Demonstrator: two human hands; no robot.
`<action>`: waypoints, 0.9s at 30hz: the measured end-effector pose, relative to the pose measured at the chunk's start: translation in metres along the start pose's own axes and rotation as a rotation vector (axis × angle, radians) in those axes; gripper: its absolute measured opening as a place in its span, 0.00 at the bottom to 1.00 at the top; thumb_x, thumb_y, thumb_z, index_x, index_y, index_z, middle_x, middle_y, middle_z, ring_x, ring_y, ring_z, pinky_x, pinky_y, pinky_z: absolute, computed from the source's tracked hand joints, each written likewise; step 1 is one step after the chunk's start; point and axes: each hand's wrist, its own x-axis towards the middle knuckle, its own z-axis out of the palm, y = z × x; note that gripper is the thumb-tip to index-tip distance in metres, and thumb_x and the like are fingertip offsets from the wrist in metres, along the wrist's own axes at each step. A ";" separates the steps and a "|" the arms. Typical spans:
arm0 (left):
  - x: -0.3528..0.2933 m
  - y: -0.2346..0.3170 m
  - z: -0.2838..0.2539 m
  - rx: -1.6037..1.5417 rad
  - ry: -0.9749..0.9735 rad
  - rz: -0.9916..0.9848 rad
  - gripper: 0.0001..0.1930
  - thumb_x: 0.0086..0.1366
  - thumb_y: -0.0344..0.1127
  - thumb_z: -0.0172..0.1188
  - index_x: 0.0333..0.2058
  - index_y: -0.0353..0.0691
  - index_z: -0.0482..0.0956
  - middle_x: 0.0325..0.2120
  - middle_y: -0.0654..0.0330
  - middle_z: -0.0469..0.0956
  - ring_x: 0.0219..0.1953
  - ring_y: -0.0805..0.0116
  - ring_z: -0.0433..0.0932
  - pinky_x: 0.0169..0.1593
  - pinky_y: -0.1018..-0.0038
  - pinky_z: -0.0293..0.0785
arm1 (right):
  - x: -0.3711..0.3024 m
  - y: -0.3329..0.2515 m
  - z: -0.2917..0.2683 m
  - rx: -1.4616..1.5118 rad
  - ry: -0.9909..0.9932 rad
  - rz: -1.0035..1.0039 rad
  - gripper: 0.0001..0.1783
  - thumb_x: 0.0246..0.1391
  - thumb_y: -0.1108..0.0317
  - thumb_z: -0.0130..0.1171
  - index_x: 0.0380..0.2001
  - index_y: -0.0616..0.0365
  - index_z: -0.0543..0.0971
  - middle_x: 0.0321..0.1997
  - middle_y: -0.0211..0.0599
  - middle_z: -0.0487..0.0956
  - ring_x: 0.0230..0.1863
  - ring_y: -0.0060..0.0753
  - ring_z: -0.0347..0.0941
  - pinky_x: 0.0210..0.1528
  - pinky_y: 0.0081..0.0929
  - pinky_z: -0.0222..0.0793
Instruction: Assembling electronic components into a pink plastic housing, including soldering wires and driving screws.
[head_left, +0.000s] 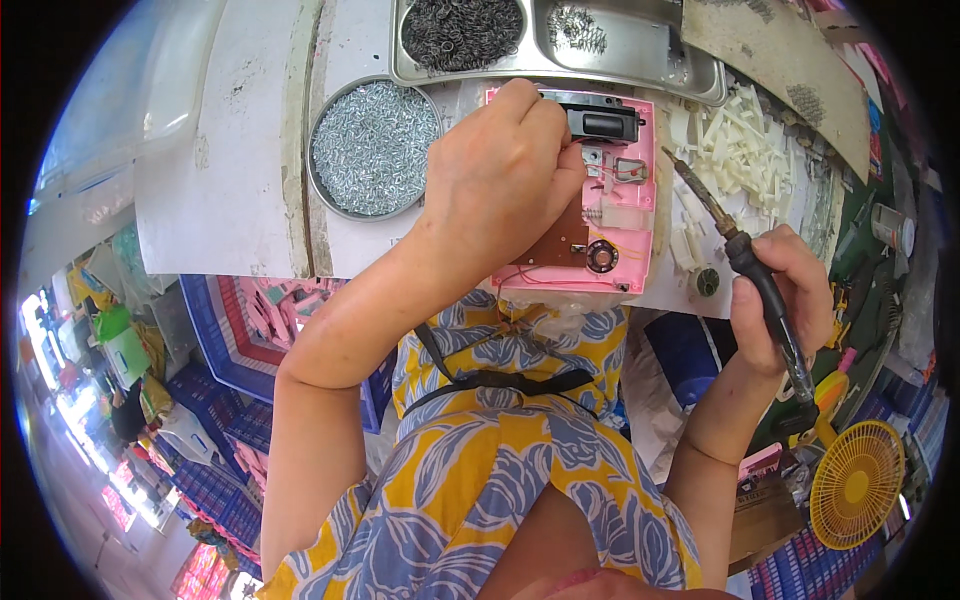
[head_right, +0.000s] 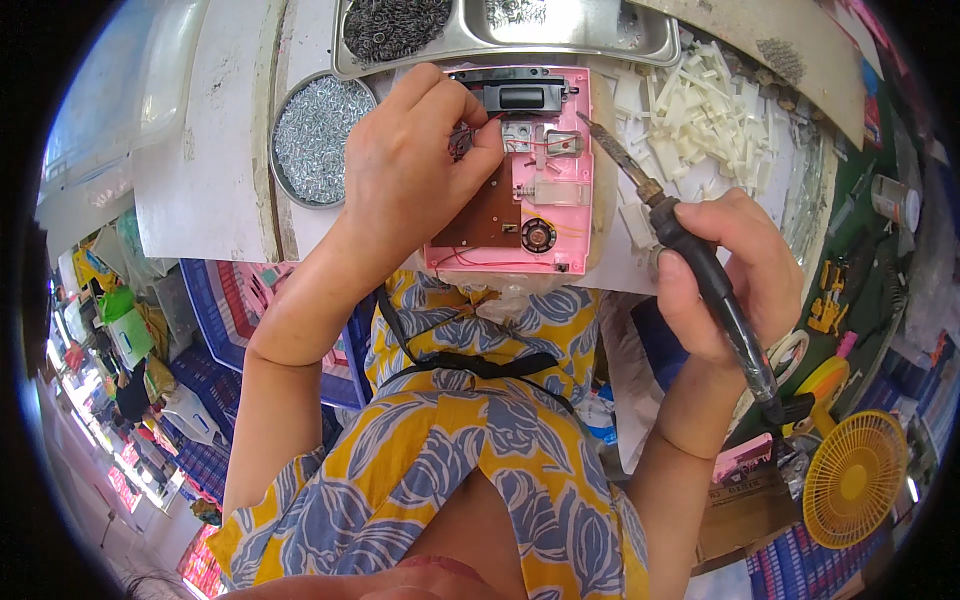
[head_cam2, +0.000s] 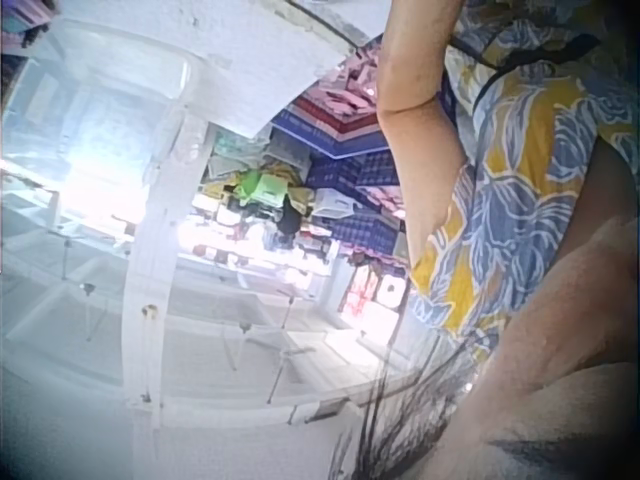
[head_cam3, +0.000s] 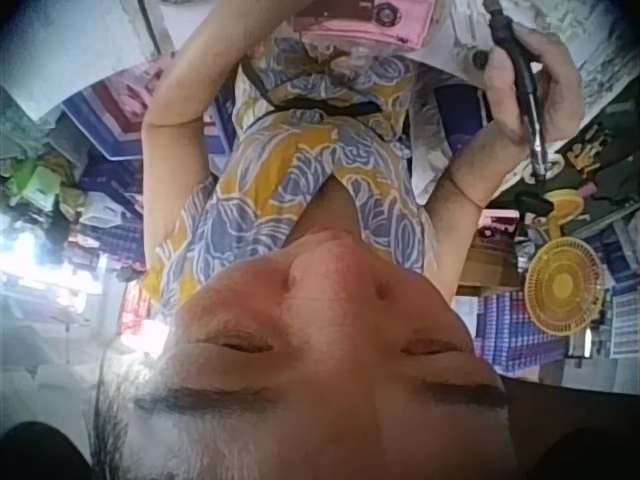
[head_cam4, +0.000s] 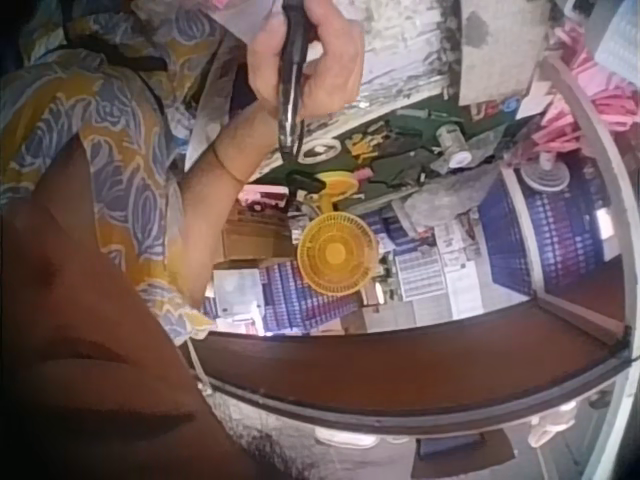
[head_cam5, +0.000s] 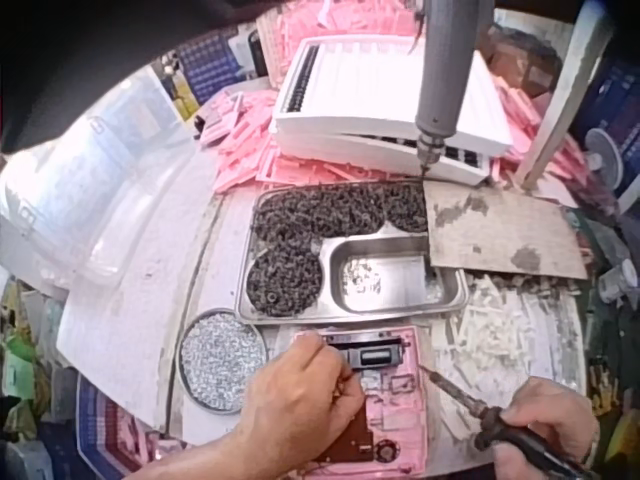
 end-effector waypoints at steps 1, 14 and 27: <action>0.000 0.000 -0.002 0.000 -0.002 -0.003 0.07 0.55 0.32 0.66 0.28 0.39 0.76 0.30 0.55 0.74 0.27 0.53 0.79 0.29 0.61 0.77 | -0.003 -0.002 -0.003 0.000 0.010 0.015 0.19 0.47 0.77 0.67 0.45 0.71 0.78 0.31 0.45 0.79 0.27 0.31 0.71 0.31 0.25 0.64; -0.008 -0.001 -0.007 -0.085 0.073 0.026 0.13 0.54 0.33 0.72 0.38 0.40 0.81 0.35 0.57 0.78 0.32 0.57 0.79 0.38 0.64 0.74 | -0.018 -0.012 -0.018 -0.018 0.082 0.041 0.18 0.47 0.77 0.67 0.44 0.71 0.78 0.29 0.42 0.77 0.28 0.31 0.71 0.32 0.25 0.64; -0.012 -0.004 0.010 -0.162 0.090 -0.047 0.05 0.56 0.28 0.70 0.29 0.39 0.81 0.24 0.61 0.78 0.24 0.65 0.77 0.31 0.71 0.72 | 0.001 -0.003 0.000 -0.017 -0.022 0.034 0.16 0.46 0.75 0.68 0.40 0.67 0.81 0.27 0.39 0.78 0.24 0.28 0.70 0.27 0.22 0.63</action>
